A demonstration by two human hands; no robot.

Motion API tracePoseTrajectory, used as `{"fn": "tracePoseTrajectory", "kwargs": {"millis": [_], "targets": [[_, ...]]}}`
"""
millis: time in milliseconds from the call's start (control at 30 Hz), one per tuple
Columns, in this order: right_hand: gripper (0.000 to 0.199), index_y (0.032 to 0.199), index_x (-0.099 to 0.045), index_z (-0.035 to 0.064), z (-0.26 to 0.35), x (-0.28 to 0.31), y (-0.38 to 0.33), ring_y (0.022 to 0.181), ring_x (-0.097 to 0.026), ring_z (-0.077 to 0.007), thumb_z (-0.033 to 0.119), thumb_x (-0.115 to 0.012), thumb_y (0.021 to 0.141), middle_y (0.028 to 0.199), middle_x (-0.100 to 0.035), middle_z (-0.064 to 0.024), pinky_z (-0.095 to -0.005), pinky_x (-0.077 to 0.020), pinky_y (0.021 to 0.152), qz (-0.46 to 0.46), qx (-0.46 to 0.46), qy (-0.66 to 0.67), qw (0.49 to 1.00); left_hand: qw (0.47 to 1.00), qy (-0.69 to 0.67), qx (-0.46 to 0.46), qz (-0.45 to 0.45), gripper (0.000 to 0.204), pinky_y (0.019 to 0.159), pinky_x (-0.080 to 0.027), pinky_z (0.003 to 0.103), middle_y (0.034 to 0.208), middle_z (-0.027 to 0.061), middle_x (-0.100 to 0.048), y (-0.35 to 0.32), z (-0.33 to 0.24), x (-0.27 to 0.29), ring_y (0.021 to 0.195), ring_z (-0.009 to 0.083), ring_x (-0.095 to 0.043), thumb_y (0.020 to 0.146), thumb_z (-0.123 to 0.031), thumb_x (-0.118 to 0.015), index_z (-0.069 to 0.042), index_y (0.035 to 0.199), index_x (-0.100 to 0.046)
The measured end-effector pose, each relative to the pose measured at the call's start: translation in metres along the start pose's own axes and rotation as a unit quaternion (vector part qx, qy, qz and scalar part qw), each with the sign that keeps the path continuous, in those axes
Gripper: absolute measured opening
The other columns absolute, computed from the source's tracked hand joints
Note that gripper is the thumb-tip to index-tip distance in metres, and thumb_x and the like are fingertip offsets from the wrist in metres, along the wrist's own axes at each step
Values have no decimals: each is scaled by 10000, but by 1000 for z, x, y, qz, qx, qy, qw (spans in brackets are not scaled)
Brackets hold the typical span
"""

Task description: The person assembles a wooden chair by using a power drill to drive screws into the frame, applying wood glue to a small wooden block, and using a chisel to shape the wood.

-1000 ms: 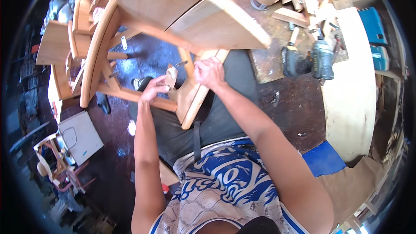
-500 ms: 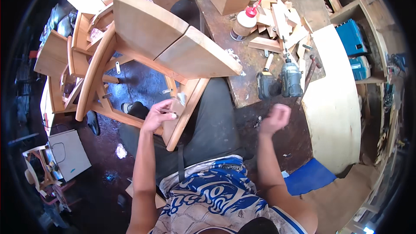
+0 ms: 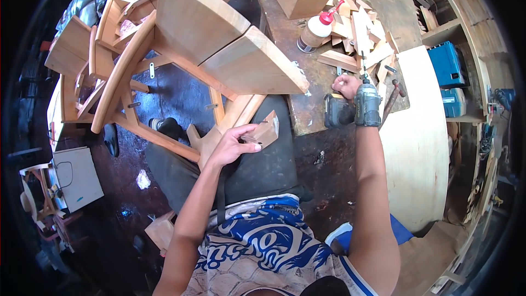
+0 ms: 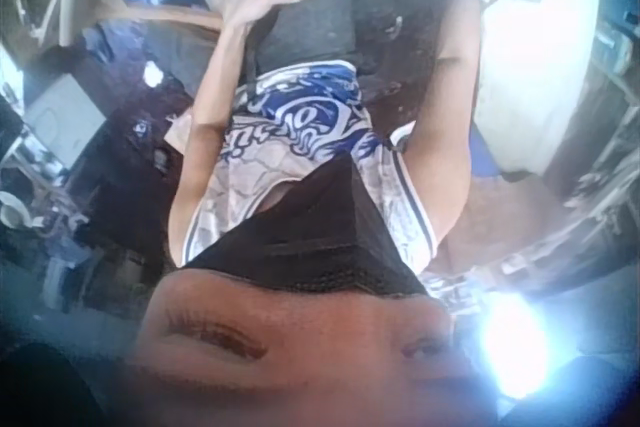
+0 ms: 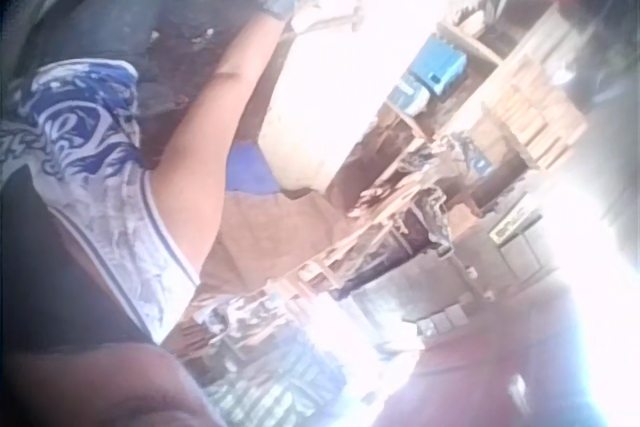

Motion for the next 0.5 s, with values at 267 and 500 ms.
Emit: {"fn": "tracePoseTrajectory", "kwargs": {"millis": [267,500], "targets": [[85,796,-644,137,-8,3,-16,565,-429,-56,152,-645,879,652,-525,80,-270,-362,529,-95,-69,188,975,998,20,6,-60,579,890,-493,267,1027,7,-711,-22,15,20,950,91,-621,786,-88,-869,-5,1316,-650],[80,935,-670,97,-87,51,-35,636,-556,-76,145,-607,948,743,-608,29,-248,-421,542,280,-33,467,838,999,-1,-43,-28,603,914,-497,289,1111,45,-704,17,3,-10,1001,110,-630,787,-113,-871,9,1324,-626]]}}
Point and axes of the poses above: each hand's wrist, its own y-axis towards the middle knuckle, its own x-axis out of the back of the hand, z = x × y, the point moved 4 cm from there along y, towards the middle knuckle
